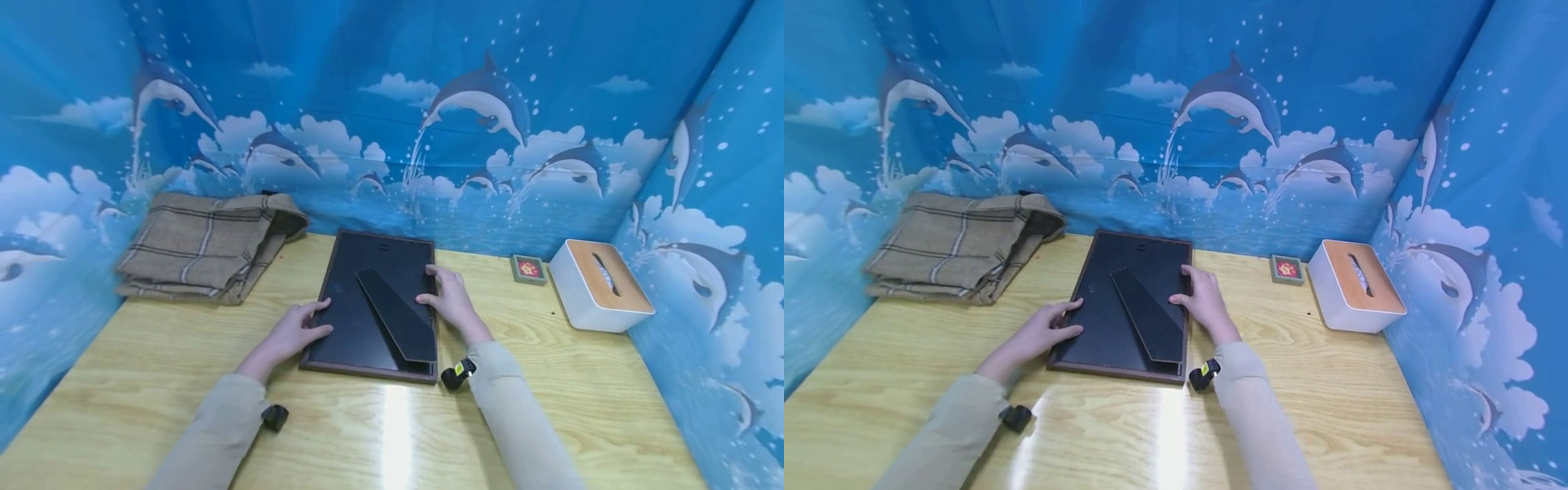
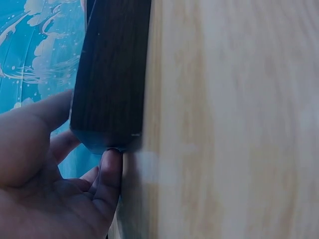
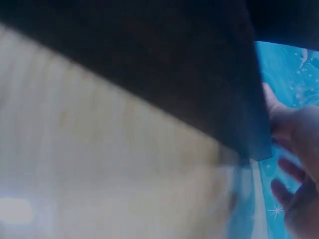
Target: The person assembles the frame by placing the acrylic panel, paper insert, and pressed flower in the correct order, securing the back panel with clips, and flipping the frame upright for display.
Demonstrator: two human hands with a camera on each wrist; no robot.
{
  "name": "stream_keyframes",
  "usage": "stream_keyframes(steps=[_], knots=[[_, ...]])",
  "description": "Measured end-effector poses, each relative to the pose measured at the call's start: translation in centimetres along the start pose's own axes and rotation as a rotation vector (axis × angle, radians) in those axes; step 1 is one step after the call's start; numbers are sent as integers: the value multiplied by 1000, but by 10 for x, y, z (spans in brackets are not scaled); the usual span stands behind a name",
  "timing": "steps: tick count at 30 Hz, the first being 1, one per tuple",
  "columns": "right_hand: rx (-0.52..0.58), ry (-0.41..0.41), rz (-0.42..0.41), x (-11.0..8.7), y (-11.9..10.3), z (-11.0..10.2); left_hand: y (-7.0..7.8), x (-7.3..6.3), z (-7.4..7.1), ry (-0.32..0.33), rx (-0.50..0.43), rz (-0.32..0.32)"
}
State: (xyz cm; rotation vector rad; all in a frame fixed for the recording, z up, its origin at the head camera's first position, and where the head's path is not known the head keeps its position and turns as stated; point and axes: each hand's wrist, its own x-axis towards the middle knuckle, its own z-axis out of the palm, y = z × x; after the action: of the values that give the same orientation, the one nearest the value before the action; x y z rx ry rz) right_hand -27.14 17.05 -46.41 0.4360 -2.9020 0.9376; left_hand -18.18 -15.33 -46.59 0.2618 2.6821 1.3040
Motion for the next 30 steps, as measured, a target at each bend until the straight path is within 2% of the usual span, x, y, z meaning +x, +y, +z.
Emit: stream_keyframes(steps=[4,8,14,21,30], knots=[[22,3,105,6,4,-2,1,0,0,-14,-18,-26],[18,-80,180,12,8,-8,1,0,0,-15,-13,-32],[17,-161,159,18,10,-16,2,0,1,-2,-3,-1],[27,-185,119,21,10,-18,0,1,3,6,25,-20],[39,-196,128,20,7,-16,-3,2,3,12,35,-18]])
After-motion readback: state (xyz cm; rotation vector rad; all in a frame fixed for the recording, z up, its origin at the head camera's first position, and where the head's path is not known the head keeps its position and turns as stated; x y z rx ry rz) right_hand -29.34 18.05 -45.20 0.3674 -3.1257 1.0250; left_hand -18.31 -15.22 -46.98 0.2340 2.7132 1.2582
